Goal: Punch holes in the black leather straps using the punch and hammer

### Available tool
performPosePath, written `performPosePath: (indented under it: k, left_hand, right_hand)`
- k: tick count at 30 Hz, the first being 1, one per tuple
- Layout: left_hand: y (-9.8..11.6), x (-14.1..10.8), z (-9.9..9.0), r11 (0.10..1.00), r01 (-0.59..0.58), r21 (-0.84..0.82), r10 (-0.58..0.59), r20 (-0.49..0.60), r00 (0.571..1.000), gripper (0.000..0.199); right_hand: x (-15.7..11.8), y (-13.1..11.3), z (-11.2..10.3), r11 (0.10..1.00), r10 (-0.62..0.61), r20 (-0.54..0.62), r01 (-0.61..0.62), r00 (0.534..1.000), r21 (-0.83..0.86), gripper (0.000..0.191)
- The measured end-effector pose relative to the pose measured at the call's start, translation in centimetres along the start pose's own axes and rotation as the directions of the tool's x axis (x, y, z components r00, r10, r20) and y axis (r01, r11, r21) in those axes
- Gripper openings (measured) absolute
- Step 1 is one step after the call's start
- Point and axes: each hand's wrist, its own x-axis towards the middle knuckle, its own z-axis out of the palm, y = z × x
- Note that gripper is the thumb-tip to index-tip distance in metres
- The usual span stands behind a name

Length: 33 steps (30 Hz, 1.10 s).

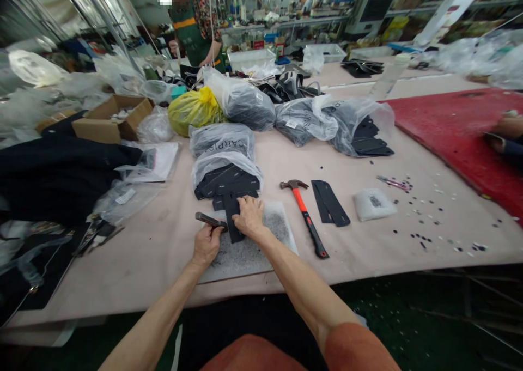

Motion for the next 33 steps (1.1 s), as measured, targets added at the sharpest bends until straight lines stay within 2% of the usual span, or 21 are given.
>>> performPosePath:
  k: [3,5,7,9,21,23,25,27,29,31,33]
  left_hand:
    - [-0.3,-0.1,0.1,0.993,-0.118,-0.031,0.119,0.024,0.993,0.021]
    - [-0.4,0.0,0.3,0.988,-0.147,-0.048,0.15,0.073,0.986,0.022]
    - [-0.3,0.2,0.4,0.992,-0.115,-0.044,0.119,0.114,0.986,0.024]
    - [-0.2,0.4,0.5,0.997,-0.069,-0.028,0.072,0.126,0.989,0.024]
    - [-0.3,0.4,0.8,0.999,-0.026,0.024,0.023,0.124,0.992,0.025]
    - [-0.2,0.4,0.8,0.999,-0.028,0.036,0.023,0.125,0.992,0.025]
    - [-0.1,0.4,0.8,0.998,-0.032,0.046,0.026,0.122,0.992,0.025]
    - [0.0,0.4,0.8,0.998,-0.033,0.051,0.027,0.117,0.993,0.025]
    - [0.0,0.4,0.8,0.999,-0.03,0.043,0.025,0.112,0.993,0.025]
    - [0.0,0.4,0.7,1.0,-0.022,0.021,0.02,0.11,0.994,0.025]
    - [0.0,0.4,0.7,1.0,-0.011,-0.005,0.011,0.11,0.994,0.025]
  right_hand:
    - [-1.7,0.3,-0.5,0.997,-0.072,-0.05,0.073,0.996,0.024,0.043]
    - [-3.3,1.0,-0.9,0.991,-0.133,0.017,0.133,0.991,0.027,0.035]
    - [-4.6,1.6,-1.3,0.984,-0.18,0.102,0.177,0.978,0.03,0.03]
    - [-5.4,2.0,-1.5,0.98,-0.201,0.139,0.198,0.97,0.034,0.027]
    - [-5.2,1.7,-1.0,0.983,-0.185,0.135,0.181,0.973,0.041,0.011]
    - [-5.3,1.7,-0.9,0.976,-0.212,0.135,0.202,0.968,0.086,0.008]
    - [-6.0,1.8,-1.2,0.951,-0.254,0.147,0.219,0.956,0.217,0.008]
    - [-7.4,2.0,-2.1,0.896,-0.27,0.187,0.175,0.945,0.409,0.008]
    - [-9.5,2.6,-3.5,0.831,-0.235,0.238,0.067,0.942,0.552,0.009]
    - [-12.1,3.9,-5.1,0.802,-0.167,0.297,-0.046,0.94,0.595,0.012]
    - [-15.1,5.9,-6.4,0.824,-0.092,0.366,-0.136,0.926,0.55,0.021]
